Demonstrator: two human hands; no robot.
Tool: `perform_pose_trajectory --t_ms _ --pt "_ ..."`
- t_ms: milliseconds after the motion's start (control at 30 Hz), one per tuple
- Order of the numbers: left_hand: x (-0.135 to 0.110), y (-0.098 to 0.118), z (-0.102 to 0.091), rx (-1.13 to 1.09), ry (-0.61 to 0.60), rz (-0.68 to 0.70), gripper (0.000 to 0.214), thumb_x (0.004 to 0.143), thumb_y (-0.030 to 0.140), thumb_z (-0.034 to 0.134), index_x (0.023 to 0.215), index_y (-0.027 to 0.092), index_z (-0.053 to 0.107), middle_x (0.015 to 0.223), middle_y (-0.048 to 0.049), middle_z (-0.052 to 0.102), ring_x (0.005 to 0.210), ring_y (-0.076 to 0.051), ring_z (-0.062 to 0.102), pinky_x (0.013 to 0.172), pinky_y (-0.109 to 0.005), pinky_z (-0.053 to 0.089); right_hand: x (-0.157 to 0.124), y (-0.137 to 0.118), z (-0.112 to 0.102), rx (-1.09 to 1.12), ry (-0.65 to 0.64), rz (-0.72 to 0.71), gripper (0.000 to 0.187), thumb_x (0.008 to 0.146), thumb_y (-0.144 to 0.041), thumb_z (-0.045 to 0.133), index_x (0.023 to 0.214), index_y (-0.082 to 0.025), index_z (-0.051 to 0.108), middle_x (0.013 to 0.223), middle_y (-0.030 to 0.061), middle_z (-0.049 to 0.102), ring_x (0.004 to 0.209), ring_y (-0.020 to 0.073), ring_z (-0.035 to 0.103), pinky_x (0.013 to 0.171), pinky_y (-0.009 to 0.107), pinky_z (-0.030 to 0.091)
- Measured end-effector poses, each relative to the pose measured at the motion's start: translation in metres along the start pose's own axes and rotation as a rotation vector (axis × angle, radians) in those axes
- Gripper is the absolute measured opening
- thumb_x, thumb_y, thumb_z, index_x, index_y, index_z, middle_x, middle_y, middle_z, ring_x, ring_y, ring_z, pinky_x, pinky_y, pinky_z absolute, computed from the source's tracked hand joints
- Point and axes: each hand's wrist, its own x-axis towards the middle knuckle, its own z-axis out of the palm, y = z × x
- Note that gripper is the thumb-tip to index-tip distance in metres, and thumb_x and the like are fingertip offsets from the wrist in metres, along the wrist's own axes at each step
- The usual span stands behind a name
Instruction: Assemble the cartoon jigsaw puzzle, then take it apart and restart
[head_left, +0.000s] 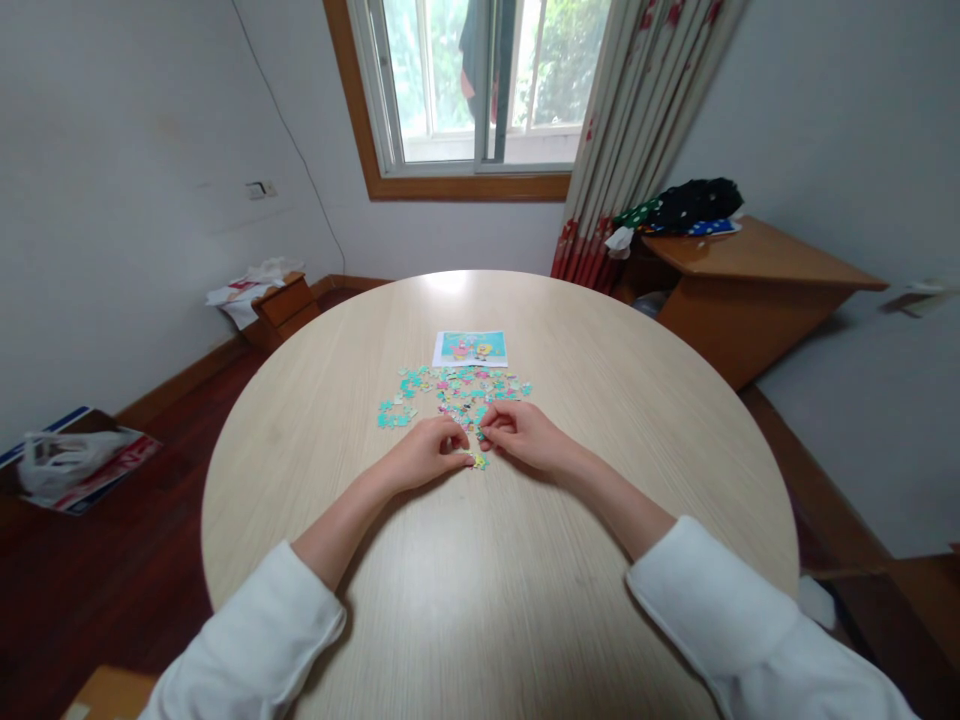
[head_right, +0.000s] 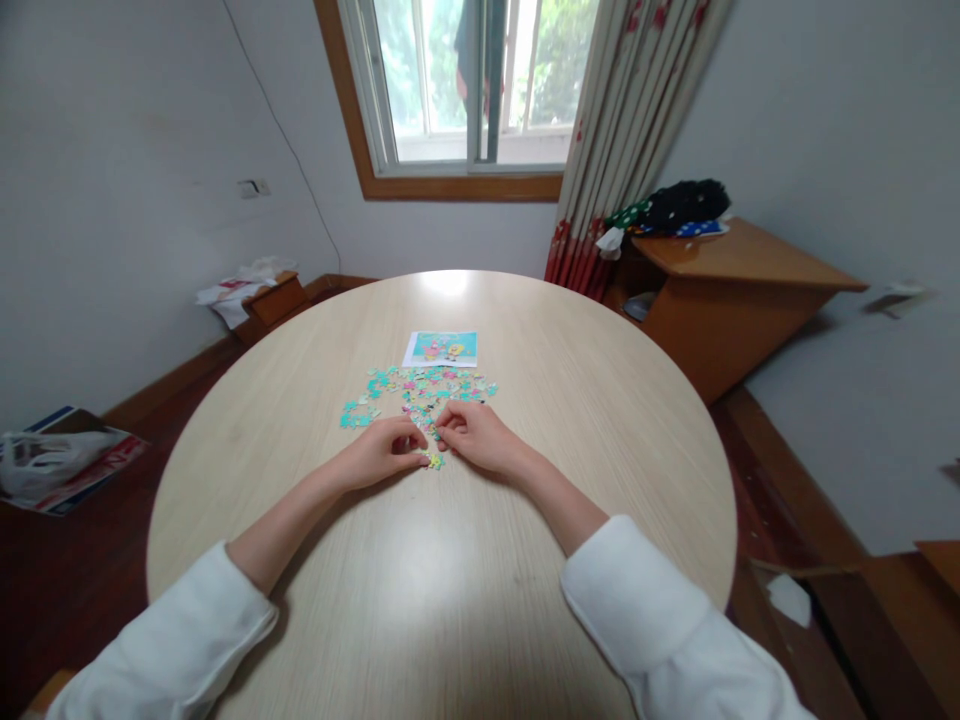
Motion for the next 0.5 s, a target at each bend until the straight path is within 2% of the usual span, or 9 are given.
perform_pose_trajectory --t_ms 67,233,500 --pt "0.0 -0.003 -0.001 -0.015 -0.024 0.005 0.019 0.072 0.033 0.069 0.079 0.015 0.067 0.068 0.0009 0.054 0.063 -0.011 0.047 0.06 -0.023 0.035 -0.002 -0.004 -0.001 0.021 -0.009 0.001 0.007 0.077 -0.022 0.058 0.075 -0.017 0.054 0.064 -0.0001 0.063 0.062 0.0117 0.062 0.057 0.024 0.046" --pt "0.0 -0.004 -0.003 0.016 -0.059 0.011 0.018 0.068 0.027 0.072 0.082 0.016 0.068 0.07 0.0006 0.054 0.065 -0.012 0.046 0.06 -0.023 0.034 -0.012 -0.016 -0.002 -0.001 -0.239 0.079 0.008 0.079 -0.024 0.058 0.078 -0.018 0.054 0.061 -0.0007 0.062 0.061 0.012 0.062 0.058 0.025 0.046" --pt "0.0 -0.004 -0.003 0.012 -0.072 0.026 0.013 0.069 0.023 0.07 0.08 0.016 0.068 0.071 0.0008 0.053 0.065 -0.011 0.045 0.059 -0.023 0.033 -0.012 -0.012 0.003 -0.006 -0.232 0.082 0.005 0.08 -0.021 0.055 0.08 -0.018 0.052 0.065 -0.0009 0.061 0.062 0.0106 0.059 0.061 0.025 0.046"
